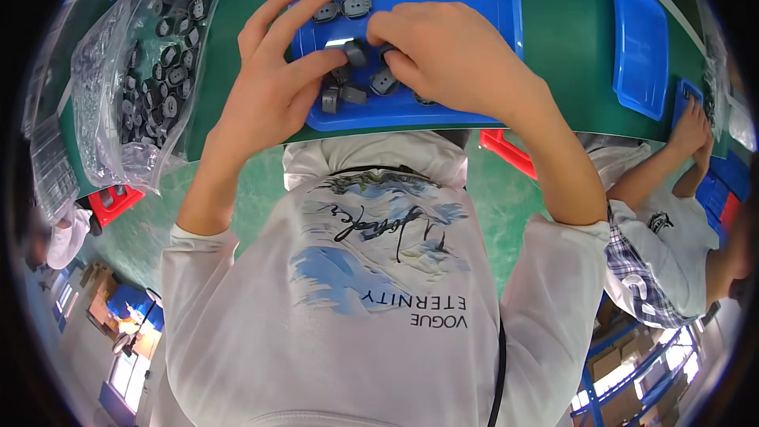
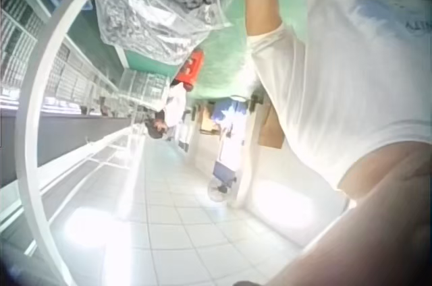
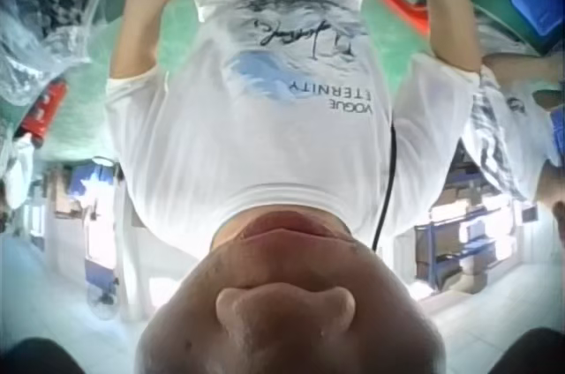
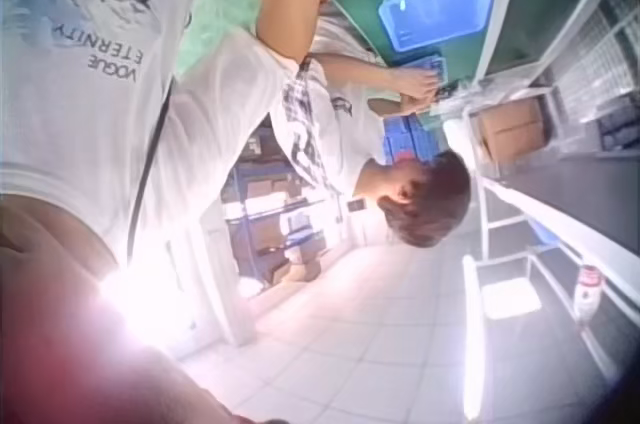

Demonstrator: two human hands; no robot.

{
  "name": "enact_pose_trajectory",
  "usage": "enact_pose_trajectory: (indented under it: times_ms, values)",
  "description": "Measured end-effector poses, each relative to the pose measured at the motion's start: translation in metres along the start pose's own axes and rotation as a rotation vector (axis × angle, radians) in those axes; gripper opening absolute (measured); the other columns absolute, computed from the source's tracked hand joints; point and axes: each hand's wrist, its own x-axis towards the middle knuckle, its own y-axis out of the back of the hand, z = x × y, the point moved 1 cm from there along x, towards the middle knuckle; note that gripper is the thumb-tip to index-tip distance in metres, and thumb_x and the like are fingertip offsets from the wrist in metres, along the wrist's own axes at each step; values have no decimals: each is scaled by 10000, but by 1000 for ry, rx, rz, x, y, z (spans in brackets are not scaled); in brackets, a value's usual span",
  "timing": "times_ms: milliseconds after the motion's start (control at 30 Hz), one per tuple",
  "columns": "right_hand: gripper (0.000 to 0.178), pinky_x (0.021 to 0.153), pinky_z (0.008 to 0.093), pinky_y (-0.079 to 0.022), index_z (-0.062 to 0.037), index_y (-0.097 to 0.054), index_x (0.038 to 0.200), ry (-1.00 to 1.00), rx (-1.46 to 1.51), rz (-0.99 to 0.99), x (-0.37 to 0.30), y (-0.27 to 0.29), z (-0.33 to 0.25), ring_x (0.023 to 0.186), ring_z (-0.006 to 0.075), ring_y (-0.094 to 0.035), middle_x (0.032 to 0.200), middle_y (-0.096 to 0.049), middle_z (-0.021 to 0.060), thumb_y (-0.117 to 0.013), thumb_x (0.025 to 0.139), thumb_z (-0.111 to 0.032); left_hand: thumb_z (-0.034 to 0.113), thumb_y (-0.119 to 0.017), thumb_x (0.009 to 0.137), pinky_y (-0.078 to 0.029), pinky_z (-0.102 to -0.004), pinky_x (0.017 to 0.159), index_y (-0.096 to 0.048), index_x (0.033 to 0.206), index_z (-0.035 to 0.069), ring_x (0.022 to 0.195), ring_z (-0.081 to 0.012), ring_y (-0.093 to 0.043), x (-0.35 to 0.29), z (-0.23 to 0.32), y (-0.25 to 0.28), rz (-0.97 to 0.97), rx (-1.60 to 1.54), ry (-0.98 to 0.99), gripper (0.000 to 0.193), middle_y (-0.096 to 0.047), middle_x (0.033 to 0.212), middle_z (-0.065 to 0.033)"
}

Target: Manually placing small electronic components into a blue plastic organization tray.

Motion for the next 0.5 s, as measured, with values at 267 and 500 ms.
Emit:
enact_pose_trajectory:
  times_ms: [267, 500]
  values:
    - [196, 765, 369, -510, -37, -686, 1058, -1, -46, 122, 3, 3, 11, 884, 282, -624, 1017, -608, 102, -658, 864, -43, 153, -785, 765, -316, -504, 1102, -726, 962, 91, 1397, -405, -345, 8, 8, -4, -8, 24, 24, 215, -438, 1520, -112]
    - [227, 875, 397, -489, -39, -680, 1010, 48, -139, 337, 0, -6, -16, 1033, 303, -569, 1096, -593, 94, -748, 814, -131, 164, -811, 716, -337, -554, 1068, -712, 884, 69, 1358, -428, -371, -1, 9, -16, 162, -122, 88, 217, -492, 1438, -157]
